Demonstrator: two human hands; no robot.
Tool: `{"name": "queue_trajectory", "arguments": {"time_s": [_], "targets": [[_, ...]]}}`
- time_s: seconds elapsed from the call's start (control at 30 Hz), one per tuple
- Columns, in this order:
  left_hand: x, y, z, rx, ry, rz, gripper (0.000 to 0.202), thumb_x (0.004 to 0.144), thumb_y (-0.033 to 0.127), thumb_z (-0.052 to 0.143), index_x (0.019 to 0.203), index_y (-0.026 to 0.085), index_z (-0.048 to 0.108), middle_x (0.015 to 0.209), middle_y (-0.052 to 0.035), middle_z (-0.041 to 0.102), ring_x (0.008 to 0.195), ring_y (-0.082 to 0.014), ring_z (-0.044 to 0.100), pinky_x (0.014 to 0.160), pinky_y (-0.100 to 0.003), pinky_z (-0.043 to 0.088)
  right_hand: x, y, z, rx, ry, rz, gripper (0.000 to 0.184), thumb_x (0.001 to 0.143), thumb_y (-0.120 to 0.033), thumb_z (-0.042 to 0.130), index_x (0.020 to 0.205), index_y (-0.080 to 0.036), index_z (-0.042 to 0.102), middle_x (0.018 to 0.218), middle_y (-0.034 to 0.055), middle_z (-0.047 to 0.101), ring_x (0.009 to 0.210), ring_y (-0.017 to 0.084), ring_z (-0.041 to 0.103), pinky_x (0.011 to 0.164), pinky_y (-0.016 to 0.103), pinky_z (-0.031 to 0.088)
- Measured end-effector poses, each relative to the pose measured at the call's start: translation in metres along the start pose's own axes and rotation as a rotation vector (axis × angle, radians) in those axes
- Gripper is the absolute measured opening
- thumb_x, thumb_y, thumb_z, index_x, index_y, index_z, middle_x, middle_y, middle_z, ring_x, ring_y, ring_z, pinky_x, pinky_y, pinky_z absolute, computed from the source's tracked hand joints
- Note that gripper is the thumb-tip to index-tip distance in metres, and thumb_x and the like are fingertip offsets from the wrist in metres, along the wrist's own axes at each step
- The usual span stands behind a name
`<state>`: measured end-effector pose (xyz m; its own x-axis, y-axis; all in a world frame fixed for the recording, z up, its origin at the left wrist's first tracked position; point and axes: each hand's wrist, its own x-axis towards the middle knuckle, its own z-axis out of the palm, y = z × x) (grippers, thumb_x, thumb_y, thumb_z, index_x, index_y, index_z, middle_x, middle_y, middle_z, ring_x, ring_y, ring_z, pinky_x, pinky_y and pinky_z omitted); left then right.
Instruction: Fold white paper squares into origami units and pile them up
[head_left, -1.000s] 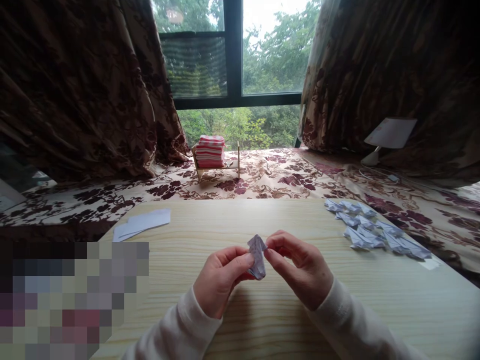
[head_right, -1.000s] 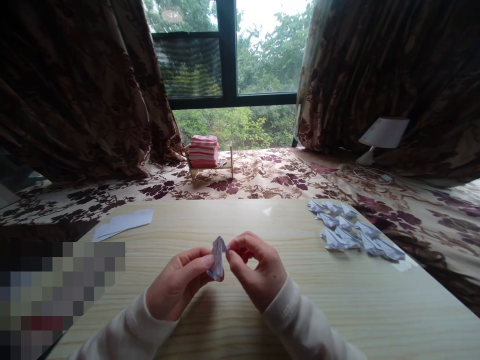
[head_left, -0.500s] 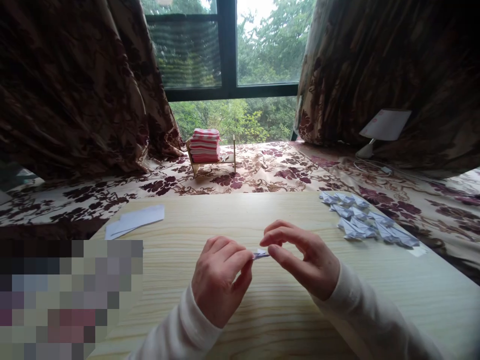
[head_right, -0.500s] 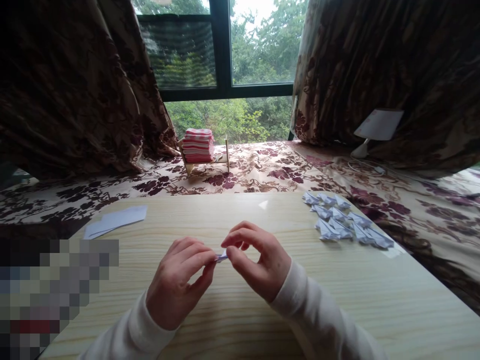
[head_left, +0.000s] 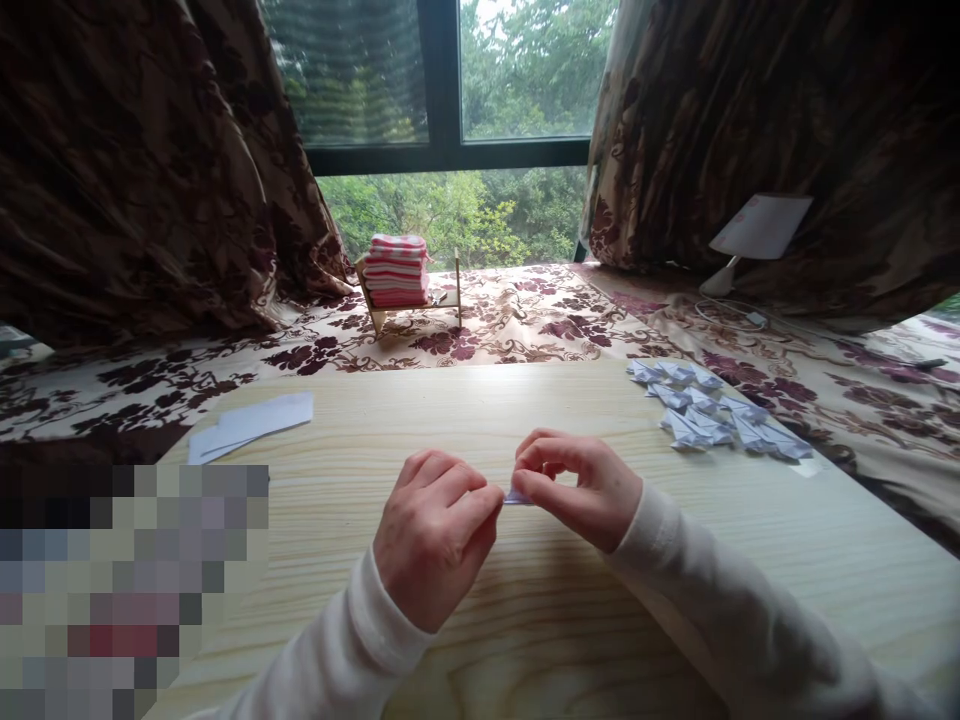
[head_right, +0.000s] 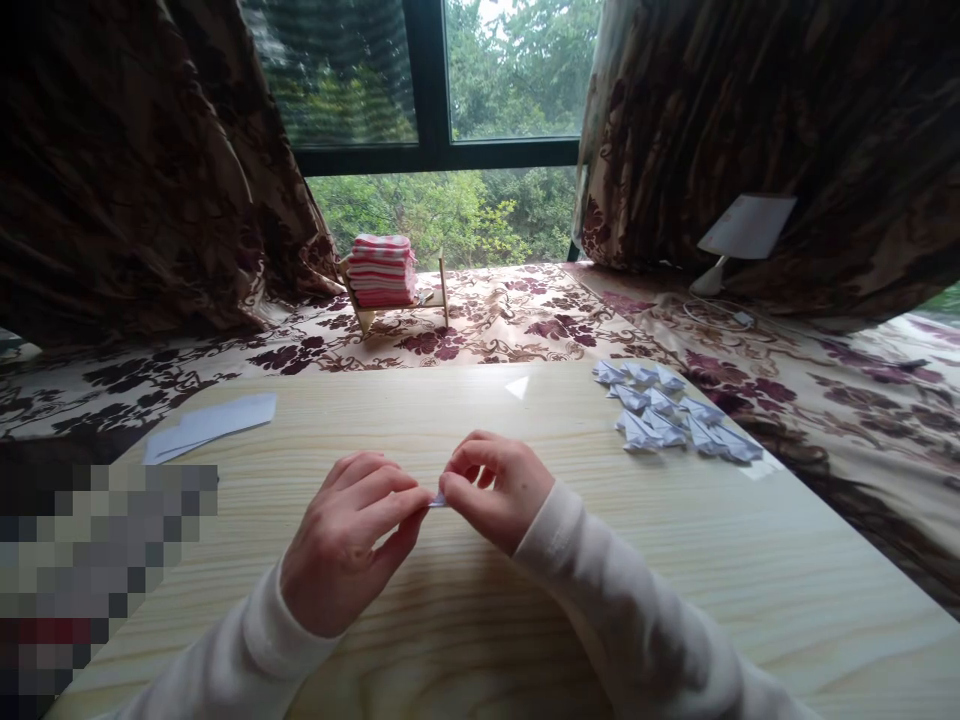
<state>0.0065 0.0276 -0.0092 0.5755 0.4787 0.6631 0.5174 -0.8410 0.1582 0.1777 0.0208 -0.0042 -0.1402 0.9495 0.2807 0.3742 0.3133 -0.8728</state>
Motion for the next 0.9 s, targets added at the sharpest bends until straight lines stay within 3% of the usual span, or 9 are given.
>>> {"name": "queue_trajectory", "arguments": {"time_s": [0.2,0.3,0.4,0.53,0.67,0.9], "targets": [[0.000,-0.002,-0.002,-0.004,-0.010,0.029,0.013,0.080,0.009,0.055,0.080,0.016,0.066,0.070,-0.0034,0.065,0.073,-0.0173,0.054,0.073,-0.034,0.042,0.003,0.003,-0.006,0.073,-0.102,0.231,0.015,0.068,-0.024,0.055,0.058,-0.015,0.062,0.064,0.0028,0.060,0.060,0.014,0.054,0.055,0.025,0.044],[-0.001,-0.002,-0.002,-0.004,-0.010,0.034,0.014,0.081,0.010,0.054,0.081,0.017,0.066,0.071,-0.0029,0.066,0.074,-0.0167,0.055,0.075,-0.035,0.041,0.003,0.007,-0.006,0.071,-0.093,0.272,0.017,0.066,-0.026,0.056,0.057,-0.014,0.064,0.059,0.0019,0.061,0.060,0.014,0.053,0.059,0.026,0.044],[-0.002,-0.003,-0.001,-0.011,-0.024,0.032,0.015,0.081,0.011,0.053,0.083,0.018,0.066,0.073,-0.0024,0.067,0.075,-0.0165,0.056,0.078,-0.035,0.041,0.003,0.009,-0.005,0.110,-0.065,0.292,0.016,0.064,-0.026,0.058,0.055,-0.015,0.065,0.053,0.0001,0.059,0.055,0.011,0.050,0.054,0.024,0.041],[-0.002,-0.004,-0.001,-0.028,-0.010,0.031,0.014,0.081,0.010,0.055,0.086,0.018,0.065,0.077,-0.0021,0.069,0.077,-0.0173,0.057,0.082,-0.037,0.039,0.004,0.009,-0.006,0.225,-0.120,0.363,0.015,0.061,-0.026,0.059,0.054,-0.014,0.065,0.050,-0.0011,0.056,0.050,0.009,0.047,0.048,0.022,0.039],[-0.002,-0.003,-0.002,-0.005,-0.013,0.053,0.015,0.081,0.010,0.054,0.084,0.019,0.065,0.077,-0.0013,0.070,0.077,-0.0165,0.058,0.086,-0.037,0.037,0.007,0.011,-0.008,0.318,-0.167,0.459,0.014,0.060,-0.026,0.061,0.053,-0.014,0.064,0.049,-0.0013,0.055,0.050,0.009,0.048,0.047,0.020,0.042],[-0.003,-0.004,-0.002,-0.026,0.019,0.030,0.016,0.081,0.008,0.054,0.085,0.020,0.065,0.078,-0.0008,0.071,0.080,-0.0169,0.059,0.090,-0.039,0.035,0.009,0.011,-0.008,0.363,-0.139,0.530,0.013,0.059,-0.025,0.061,0.053,-0.014,0.064,0.051,-0.0008,0.055,0.051,0.009,0.049,0.048,0.020,0.042]]}}
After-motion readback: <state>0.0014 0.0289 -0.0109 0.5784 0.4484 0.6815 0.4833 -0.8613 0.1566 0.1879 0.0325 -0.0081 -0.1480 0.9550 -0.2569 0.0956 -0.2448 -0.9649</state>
